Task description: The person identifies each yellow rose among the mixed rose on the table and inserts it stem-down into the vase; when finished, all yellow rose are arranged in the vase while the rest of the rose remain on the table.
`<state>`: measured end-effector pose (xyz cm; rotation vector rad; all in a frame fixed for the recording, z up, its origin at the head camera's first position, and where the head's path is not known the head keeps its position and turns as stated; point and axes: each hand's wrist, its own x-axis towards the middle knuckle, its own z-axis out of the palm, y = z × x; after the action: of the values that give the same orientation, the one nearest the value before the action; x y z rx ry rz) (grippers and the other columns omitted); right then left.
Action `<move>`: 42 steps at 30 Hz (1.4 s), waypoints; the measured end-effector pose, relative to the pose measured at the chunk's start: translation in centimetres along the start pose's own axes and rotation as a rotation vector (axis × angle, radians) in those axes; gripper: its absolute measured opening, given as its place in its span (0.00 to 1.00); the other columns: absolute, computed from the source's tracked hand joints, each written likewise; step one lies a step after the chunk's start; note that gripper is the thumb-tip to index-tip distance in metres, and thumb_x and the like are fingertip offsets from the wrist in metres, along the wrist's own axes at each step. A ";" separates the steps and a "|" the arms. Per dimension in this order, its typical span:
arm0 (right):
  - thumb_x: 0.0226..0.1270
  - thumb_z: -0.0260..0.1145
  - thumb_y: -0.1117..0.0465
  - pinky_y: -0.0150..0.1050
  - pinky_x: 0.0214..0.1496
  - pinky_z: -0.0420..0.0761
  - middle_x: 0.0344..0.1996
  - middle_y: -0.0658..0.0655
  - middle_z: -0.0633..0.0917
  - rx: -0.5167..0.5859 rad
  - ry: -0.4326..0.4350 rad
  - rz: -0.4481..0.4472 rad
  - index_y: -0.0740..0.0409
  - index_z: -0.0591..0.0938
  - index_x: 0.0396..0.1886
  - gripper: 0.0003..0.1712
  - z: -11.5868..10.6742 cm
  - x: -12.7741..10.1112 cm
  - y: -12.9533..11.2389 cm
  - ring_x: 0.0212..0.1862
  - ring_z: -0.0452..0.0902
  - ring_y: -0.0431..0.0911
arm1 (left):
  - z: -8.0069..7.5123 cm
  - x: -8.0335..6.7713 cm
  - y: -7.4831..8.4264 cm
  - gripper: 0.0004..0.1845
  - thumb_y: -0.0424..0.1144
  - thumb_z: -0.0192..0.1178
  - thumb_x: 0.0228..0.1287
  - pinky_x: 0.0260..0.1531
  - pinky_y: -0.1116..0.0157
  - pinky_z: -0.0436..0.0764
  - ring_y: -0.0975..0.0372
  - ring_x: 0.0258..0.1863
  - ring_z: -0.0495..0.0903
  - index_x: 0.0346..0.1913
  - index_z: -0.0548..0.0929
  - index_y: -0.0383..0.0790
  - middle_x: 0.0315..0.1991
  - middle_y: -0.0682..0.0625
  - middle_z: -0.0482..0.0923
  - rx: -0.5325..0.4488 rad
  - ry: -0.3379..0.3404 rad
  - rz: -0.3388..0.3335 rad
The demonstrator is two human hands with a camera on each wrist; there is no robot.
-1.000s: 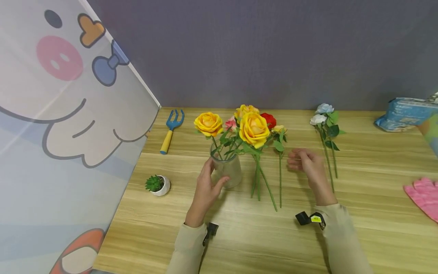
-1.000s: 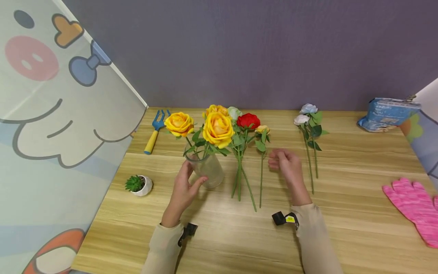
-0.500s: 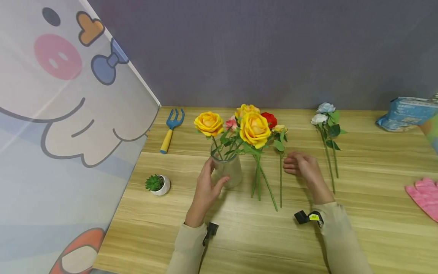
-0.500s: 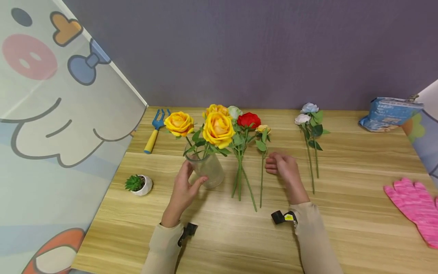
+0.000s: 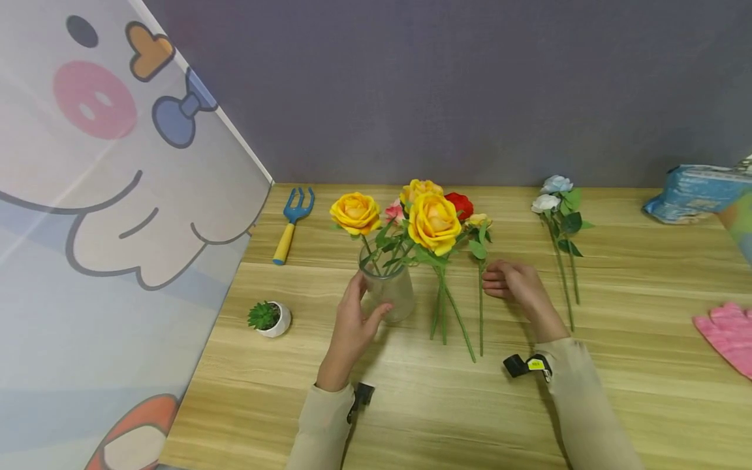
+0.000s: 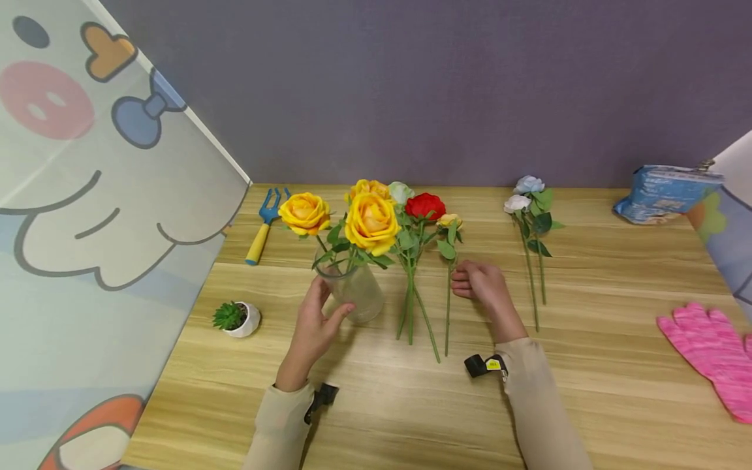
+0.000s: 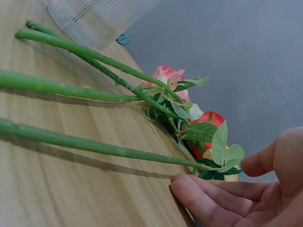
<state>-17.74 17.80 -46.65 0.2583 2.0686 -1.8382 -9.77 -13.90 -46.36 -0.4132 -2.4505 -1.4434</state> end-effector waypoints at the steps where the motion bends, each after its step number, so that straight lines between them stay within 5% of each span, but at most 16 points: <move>1: 0.87 0.42 0.58 0.32 0.46 0.89 0.37 0.51 0.87 -0.001 -0.004 0.007 0.84 0.66 0.69 0.31 0.1 0.1 -0.1 0.36 0.86 0.34 | 0.0 0.0 0.0 0.43 0.30 0.71 0.63 0.72 0.47 0.71 0.40 0.71 0.70 0.75 0.59 0.23 0.72 0.29 0.66 0.000 0.000 -0.002; 11: 0.85 0.45 0.62 0.31 0.44 0.89 0.42 0.59 0.87 -0.081 -0.036 0.000 0.87 0.66 0.68 0.29 0.3 0.3 -0.3 0.34 0.85 0.33 | 0.0 0.0 0.0 0.42 0.28 0.71 0.62 0.72 0.46 0.71 0.40 0.72 0.69 0.74 0.60 0.22 0.72 0.29 0.65 -0.002 0.008 0.025; 24: 0.85 0.48 0.64 0.29 0.43 0.89 0.34 0.48 0.87 -0.052 -0.057 -0.008 0.88 0.65 0.67 0.28 0.4 0.6 0.3 0.34 0.85 0.32 | 0.1 0.1 0.0 0.43 0.29 0.71 0.62 0.72 0.47 0.70 0.39 0.72 0.69 0.74 0.59 0.22 0.72 0.29 0.65 0.003 -0.005 0.029; 42: 0.83 0.50 0.69 0.29 0.46 0.88 0.49 0.62 0.88 -0.053 -0.105 -0.006 0.86 0.61 0.71 0.27 0.2 0.7 0.7 0.37 0.86 0.31 | -0.1 0.0 0.0 0.43 0.30 0.71 0.63 0.72 0.47 0.71 0.40 0.71 0.69 0.75 0.59 0.23 0.72 0.29 0.66 0.002 -0.004 0.014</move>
<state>-18.10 17.59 -47.54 0.1382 2.0446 -1.7590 -9.77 -13.96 -46.27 -0.4327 -2.4471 -1.4363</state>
